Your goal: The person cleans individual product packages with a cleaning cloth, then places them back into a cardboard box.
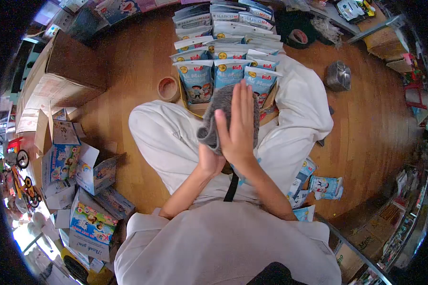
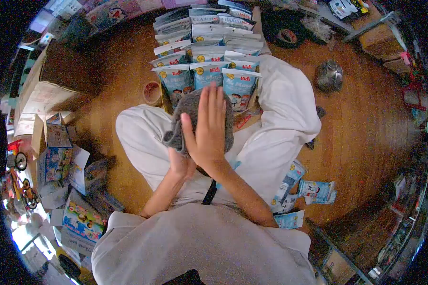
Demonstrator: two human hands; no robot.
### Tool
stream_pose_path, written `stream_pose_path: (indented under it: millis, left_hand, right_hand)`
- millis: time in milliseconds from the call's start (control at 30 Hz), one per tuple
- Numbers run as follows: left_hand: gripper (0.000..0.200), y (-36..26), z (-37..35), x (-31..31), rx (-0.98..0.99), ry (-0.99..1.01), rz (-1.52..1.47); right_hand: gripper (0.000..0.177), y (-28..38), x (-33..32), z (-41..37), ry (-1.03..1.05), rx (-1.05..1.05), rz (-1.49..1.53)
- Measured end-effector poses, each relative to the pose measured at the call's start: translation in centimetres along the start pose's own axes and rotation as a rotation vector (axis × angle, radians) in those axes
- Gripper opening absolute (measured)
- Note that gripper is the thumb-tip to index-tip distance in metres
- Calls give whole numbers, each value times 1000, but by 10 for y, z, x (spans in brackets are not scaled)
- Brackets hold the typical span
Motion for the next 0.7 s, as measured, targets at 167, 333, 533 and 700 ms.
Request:
stream_pose_path:
  millis: [167,333,533,700]
  left_hand:
    - [48,-23,30,-21,-102,454,-591]
    - [45,-59,38,-28,-114,343,-648]
    - [45,-8,36,-45,-156,122,-649]
    - [44,-49,24,-38,-146,312,-647]
  right_hand:
    - [67,15,-5,-26,24,-64,-143]
    - [71,-5,-13,-75,91,-71,-94]
    - [68,11,-17,-34,-122,-28,-115]
    - [72,24,-11,-19,-90,-142,-103]
Point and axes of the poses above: each hand's wrist, its own z-axis towards the middle knuckle, its own x-axis out of the palm, y = z × x, the point moved 2 cm from there along z, towards the middle knuckle, and after that the axes turned 5 degrees about -z, right-handed, at the moved point
